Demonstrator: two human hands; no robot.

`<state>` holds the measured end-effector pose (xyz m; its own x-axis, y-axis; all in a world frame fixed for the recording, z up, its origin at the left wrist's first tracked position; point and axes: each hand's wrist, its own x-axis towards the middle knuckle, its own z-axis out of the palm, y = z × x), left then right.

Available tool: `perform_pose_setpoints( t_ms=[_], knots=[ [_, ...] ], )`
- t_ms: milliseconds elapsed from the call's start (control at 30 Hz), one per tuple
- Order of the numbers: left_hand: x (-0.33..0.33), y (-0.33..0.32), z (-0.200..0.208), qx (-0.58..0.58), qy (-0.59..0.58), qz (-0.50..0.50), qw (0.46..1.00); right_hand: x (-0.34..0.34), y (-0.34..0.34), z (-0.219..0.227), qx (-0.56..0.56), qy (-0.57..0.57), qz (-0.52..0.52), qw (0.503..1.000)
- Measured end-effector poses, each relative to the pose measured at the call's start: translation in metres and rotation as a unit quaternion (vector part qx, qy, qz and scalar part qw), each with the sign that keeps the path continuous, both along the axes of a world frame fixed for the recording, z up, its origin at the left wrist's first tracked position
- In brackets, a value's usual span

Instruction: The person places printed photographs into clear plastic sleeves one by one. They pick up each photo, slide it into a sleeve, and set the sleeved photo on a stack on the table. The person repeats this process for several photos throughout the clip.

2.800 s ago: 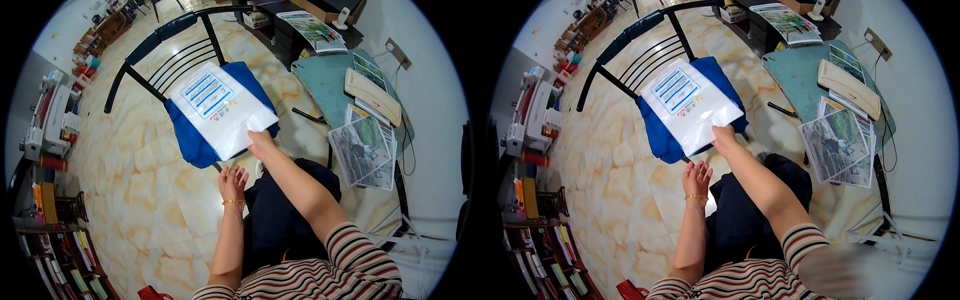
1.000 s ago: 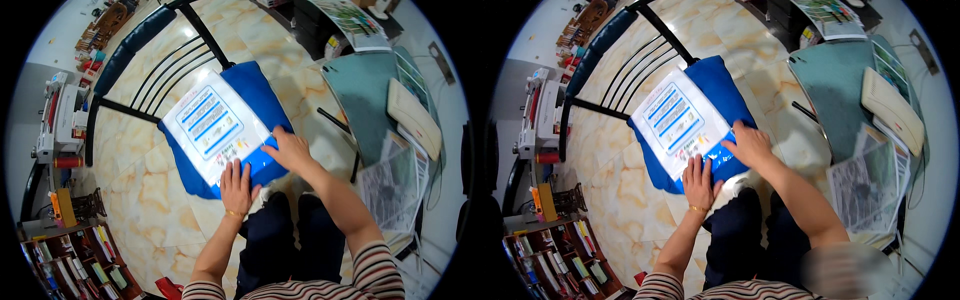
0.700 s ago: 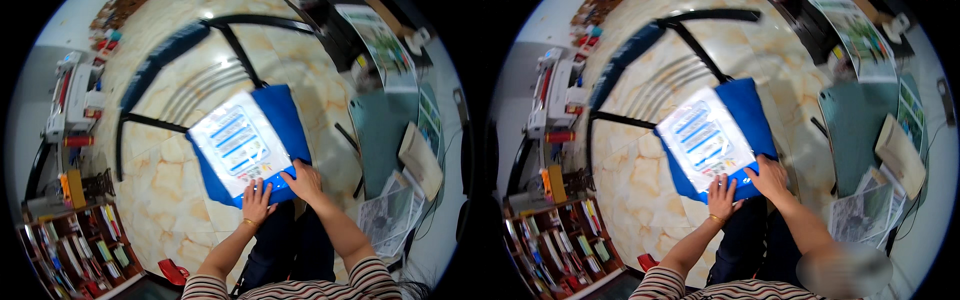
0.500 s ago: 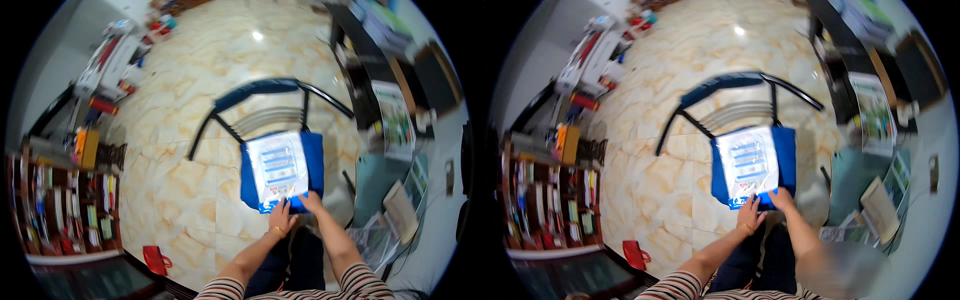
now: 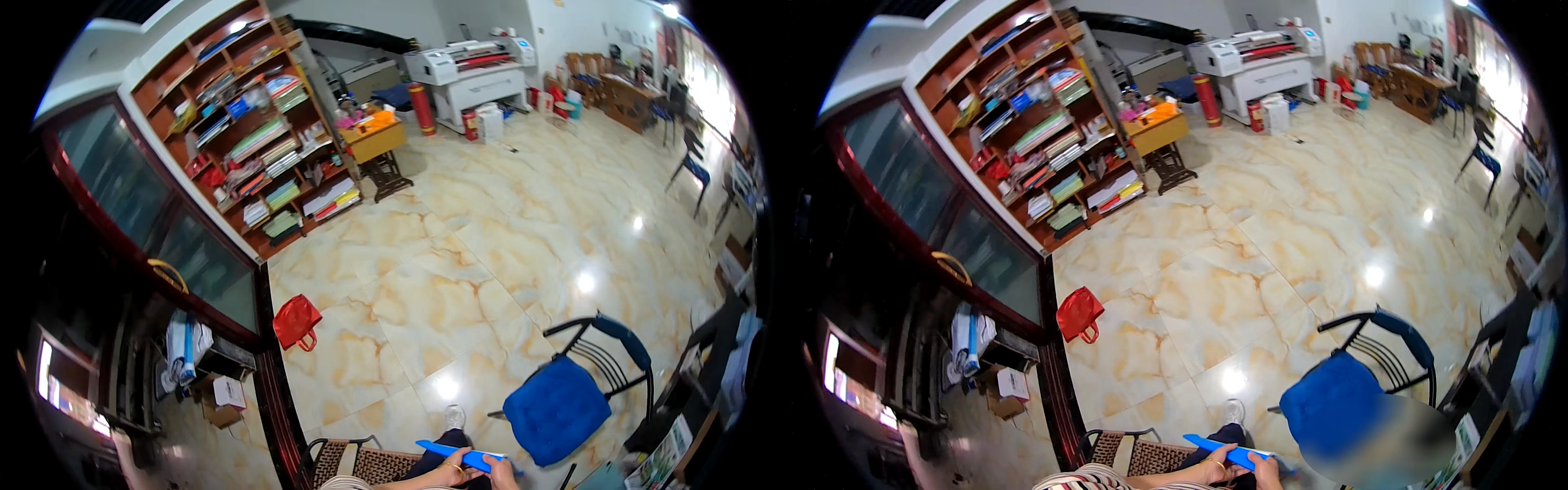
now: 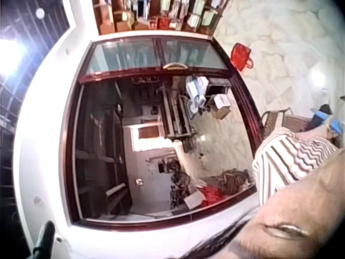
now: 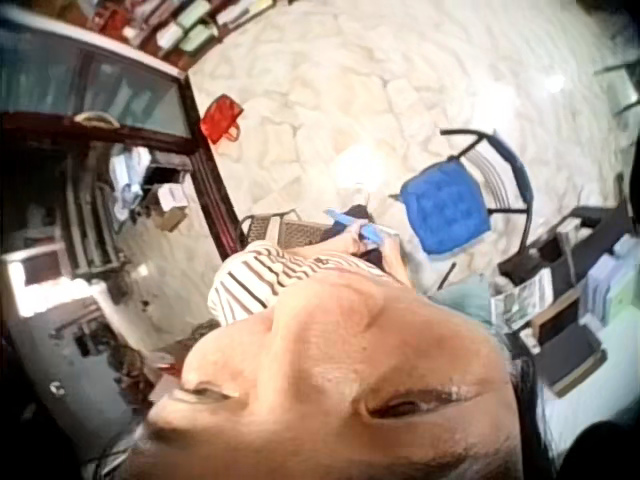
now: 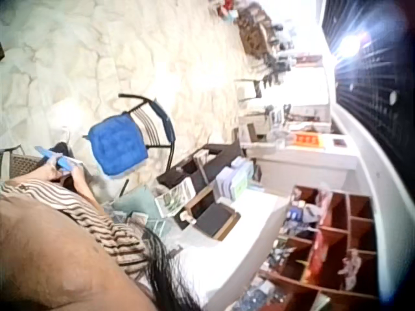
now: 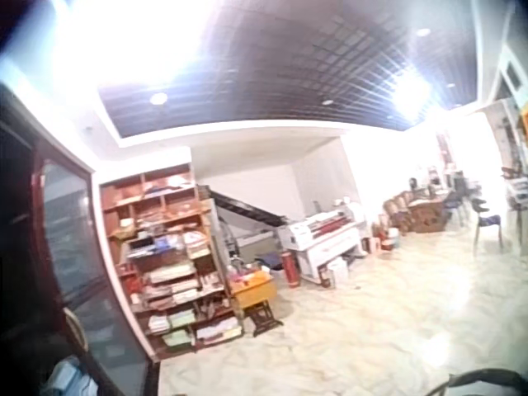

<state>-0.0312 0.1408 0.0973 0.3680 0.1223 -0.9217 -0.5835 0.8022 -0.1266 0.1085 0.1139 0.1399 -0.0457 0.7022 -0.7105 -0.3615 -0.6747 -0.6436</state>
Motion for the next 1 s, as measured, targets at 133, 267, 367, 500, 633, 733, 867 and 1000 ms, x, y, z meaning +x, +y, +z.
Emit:
perform_pose_setpoints(
  t_ms=[133,267,367,500,633,733,867,1000],
  knots=[
    [-0.036,0.068,0.031,-0.048,0.069,-0.002,0.996,-0.029,0.066,0.026,-0.018,0.048,0.029,0.998],
    [-0.064,0.150,0.038,0.087,0.094,0.070,0.989,-0.066,0.154,0.052,-0.025,0.120,0.047,0.991],
    [-0.099,0.227,0.086,0.216,0.181,0.093,0.955,-0.090,0.220,0.080,-0.033,0.210,0.050,0.976],
    [-0.168,0.307,0.177,0.410,0.234,0.042,0.880,-0.141,0.309,0.145,0.050,0.284,0.100,0.952],
    [-0.243,0.358,0.217,0.534,0.204,0.101,0.814,-0.195,0.428,0.146,0.031,0.443,0.056,0.894],
    [-0.297,0.396,0.215,0.497,0.224,0.147,0.825,-0.238,0.507,0.122,0.059,0.385,0.096,0.916],
    [-0.360,0.450,0.182,0.332,0.211,0.207,0.896,-0.287,0.601,0.077,0.071,0.256,0.188,0.946],
    [-0.413,0.498,0.157,0.336,0.166,0.261,0.890,-0.361,0.687,0.089,0.066,0.167,0.237,0.955]
  ],
)
